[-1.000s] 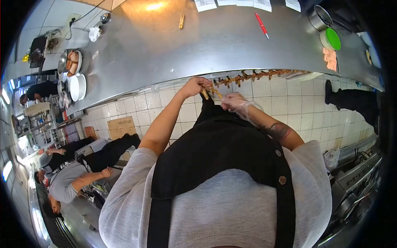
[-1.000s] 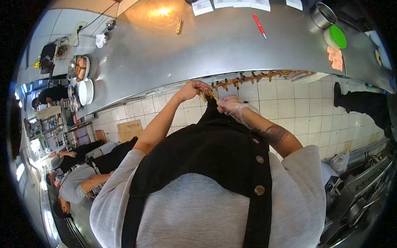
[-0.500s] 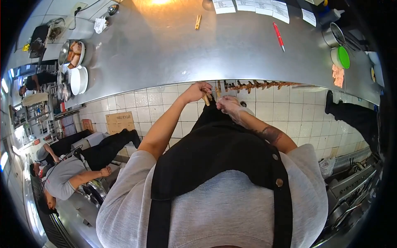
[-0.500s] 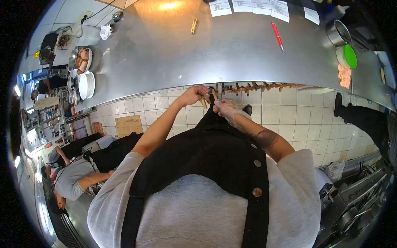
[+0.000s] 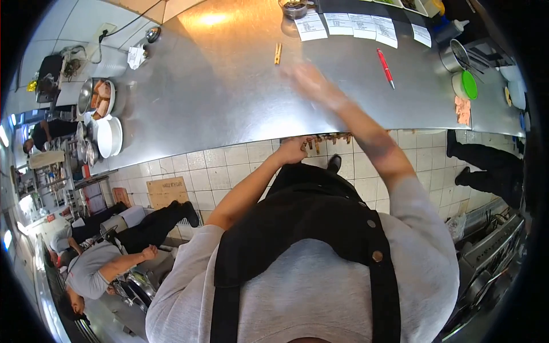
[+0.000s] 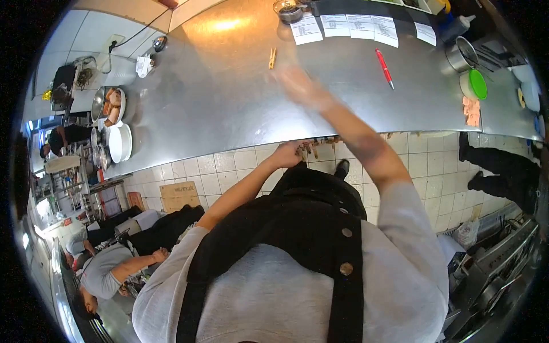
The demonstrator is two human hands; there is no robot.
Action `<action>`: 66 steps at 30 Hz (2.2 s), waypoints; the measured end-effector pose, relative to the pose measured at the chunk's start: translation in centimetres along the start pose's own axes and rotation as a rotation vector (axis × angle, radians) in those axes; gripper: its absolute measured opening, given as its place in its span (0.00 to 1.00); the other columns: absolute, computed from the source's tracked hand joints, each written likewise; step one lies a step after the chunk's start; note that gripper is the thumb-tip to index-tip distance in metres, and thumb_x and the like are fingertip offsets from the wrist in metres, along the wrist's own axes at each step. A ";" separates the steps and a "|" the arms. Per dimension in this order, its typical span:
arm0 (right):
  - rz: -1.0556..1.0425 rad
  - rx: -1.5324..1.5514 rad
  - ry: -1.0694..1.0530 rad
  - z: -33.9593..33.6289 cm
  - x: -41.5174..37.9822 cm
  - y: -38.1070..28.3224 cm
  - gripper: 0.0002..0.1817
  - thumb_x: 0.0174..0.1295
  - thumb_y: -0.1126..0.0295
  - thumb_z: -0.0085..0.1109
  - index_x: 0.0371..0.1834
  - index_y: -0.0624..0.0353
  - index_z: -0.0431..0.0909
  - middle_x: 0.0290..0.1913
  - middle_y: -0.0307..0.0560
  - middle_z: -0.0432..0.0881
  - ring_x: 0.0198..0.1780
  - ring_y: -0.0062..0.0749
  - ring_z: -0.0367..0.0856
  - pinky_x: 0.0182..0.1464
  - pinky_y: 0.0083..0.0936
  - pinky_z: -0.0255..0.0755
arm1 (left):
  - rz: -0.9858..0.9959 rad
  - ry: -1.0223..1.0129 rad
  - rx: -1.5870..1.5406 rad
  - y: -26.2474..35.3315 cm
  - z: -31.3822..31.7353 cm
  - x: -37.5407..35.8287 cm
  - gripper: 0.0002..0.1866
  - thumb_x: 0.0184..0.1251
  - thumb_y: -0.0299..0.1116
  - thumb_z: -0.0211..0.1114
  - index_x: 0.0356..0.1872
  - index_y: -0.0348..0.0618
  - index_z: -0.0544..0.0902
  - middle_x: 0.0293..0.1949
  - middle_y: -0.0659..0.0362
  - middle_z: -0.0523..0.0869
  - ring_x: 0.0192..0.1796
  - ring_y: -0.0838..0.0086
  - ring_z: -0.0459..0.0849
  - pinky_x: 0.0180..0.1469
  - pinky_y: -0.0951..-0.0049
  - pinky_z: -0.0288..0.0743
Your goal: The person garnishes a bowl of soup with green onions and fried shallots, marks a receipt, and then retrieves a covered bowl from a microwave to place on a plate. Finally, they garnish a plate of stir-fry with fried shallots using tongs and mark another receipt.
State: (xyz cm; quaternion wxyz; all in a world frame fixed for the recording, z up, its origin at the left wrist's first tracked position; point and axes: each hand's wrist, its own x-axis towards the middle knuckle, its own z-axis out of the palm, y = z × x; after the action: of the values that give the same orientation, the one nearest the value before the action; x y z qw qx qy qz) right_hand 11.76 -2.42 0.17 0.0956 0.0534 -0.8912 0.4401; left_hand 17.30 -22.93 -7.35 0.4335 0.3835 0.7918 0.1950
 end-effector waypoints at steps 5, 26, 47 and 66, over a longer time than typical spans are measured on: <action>0.029 -0.659 -0.241 -0.3 8.9 1.1 0.12 0.64 0.67 0.49 0.45 0.55 0.81 0.39 0.49 0.83 0.56 0.38 0.78 0.56 0.37 0.72 | 0.131 0.127 -0.016 -1.5 0.8 0.1 0.30 0.48 0.32 0.60 0.60 0.46 0.73 0.52 0.47 0.81 0.54 0.54 0.79 0.58 0.60 0.72; 0.866 0.078 0.653 -17.2 -40.1 12.4 0.21 0.66 0.63 0.53 0.60 0.56 0.65 0.37 0.57 0.84 0.34 0.43 0.85 0.38 0.37 0.80 | -0.038 0.266 0.655 -0.4 1.5 2.6 0.26 0.50 0.40 0.66 0.50 0.36 0.77 0.44 0.43 0.83 0.48 0.51 0.82 0.52 0.55 0.75; 0.967 0.028 0.332 -20.6 -39.0 19.7 0.32 0.63 0.73 0.55 0.72 0.49 0.58 0.32 0.44 0.83 0.27 0.24 0.81 0.31 0.23 0.77 | -0.033 0.305 0.420 7.0 7.3 4.8 0.32 0.47 0.38 0.67 0.57 0.43 0.69 0.56 0.50 0.75 0.64 0.53 0.67 0.66 0.36 0.49; 1.027 0.911 0.606 -11.7 -40.2 13.4 0.10 0.65 0.67 0.58 0.40 0.63 0.80 0.33 0.41 0.85 0.33 0.20 0.83 0.25 0.14 0.64 | -0.187 0.433 0.470 2.7 6.8 -2.2 0.35 0.43 0.38 0.70 0.58 0.52 0.70 0.53 0.55 0.74 0.62 0.56 0.68 0.66 0.39 0.54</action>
State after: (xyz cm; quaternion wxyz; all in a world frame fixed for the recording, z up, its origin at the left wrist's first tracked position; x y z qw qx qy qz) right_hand 50.00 15.43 -12.00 0.0879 -0.4585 -0.4683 0.7502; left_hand 24.86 -23.04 -8.16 0.1710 0.3484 0.9206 0.0437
